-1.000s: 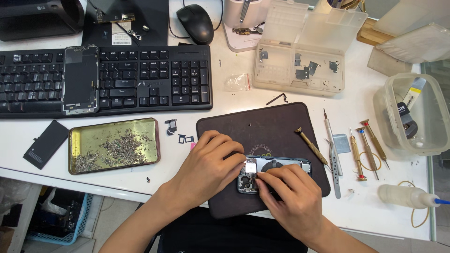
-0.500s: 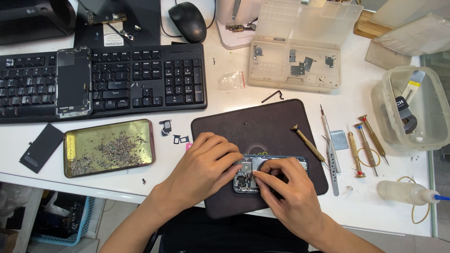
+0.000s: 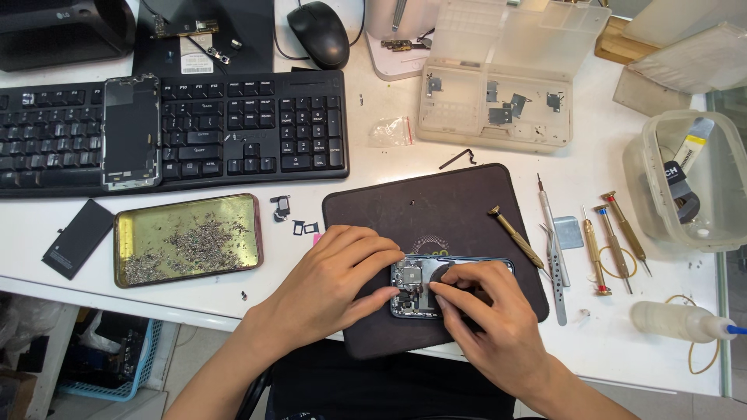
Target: The person opens a drawer to retrieve a small adhesive strip, then applies it to the internal frame of a disassembled smartphone. They continue to manipulate internal components, including a ribbon cable and a small circuit board, using their fingers and a precision tool to adjust connections within the device.
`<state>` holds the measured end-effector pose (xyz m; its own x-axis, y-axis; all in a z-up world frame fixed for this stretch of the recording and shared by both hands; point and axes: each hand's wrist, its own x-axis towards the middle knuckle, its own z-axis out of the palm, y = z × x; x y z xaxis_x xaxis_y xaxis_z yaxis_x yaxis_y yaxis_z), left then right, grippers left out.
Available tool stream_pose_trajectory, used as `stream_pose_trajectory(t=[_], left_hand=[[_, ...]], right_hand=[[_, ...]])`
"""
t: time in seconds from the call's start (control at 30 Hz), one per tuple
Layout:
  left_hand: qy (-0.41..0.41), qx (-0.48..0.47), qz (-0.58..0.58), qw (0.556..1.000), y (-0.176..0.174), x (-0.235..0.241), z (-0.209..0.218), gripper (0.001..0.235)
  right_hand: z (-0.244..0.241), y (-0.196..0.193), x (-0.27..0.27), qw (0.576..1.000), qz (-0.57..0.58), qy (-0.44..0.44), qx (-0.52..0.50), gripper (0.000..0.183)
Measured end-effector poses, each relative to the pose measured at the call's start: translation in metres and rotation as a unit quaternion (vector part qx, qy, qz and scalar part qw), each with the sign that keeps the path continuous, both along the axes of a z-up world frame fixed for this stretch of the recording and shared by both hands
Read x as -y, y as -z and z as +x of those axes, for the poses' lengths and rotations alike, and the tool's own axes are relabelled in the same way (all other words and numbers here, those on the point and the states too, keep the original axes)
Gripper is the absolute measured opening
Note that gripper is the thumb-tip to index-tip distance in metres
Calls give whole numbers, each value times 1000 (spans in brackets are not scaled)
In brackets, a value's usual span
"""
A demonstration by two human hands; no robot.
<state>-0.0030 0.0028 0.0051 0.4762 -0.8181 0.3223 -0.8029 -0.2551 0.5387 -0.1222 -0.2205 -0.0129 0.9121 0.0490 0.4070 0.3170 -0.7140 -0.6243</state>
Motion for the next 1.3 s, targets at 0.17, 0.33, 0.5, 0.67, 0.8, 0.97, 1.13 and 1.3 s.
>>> stream_pose_trajectory(t=[0.17,0.33,0.5,0.67,0.8,0.97,1.13,1.3], left_hand=[[4,3,-7,1000,-4,-6,-3,49],[18,14,-20,1000,-6,-4,-8,74],[8,56,-20,998,-7,-3,-24,74],[-5,54,-22,998,-9,-27,-53,54],[-60,60,-7,996,-12,-56,-61,40],[-174,165,32,970,-20,-83,-32,31],[-217,194,123,949,-38,-84,20,39],[-169,184,115,961,-47,-63,19,42]], right_hand=[[-4,-8,12,999,-22,30,26,29],[-15,-13,34,993,-42,111,24,31],[-21,-6,47,988,-49,143,36,34],[-26,12,55,981,-72,174,54,28],[-28,24,57,978,-71,188,45,25],[-29,27,58,976,-75,200,34,28],[-28,23,55,978,-65,188,57,24],[-30,16,55,981,-65,174,56,31]])
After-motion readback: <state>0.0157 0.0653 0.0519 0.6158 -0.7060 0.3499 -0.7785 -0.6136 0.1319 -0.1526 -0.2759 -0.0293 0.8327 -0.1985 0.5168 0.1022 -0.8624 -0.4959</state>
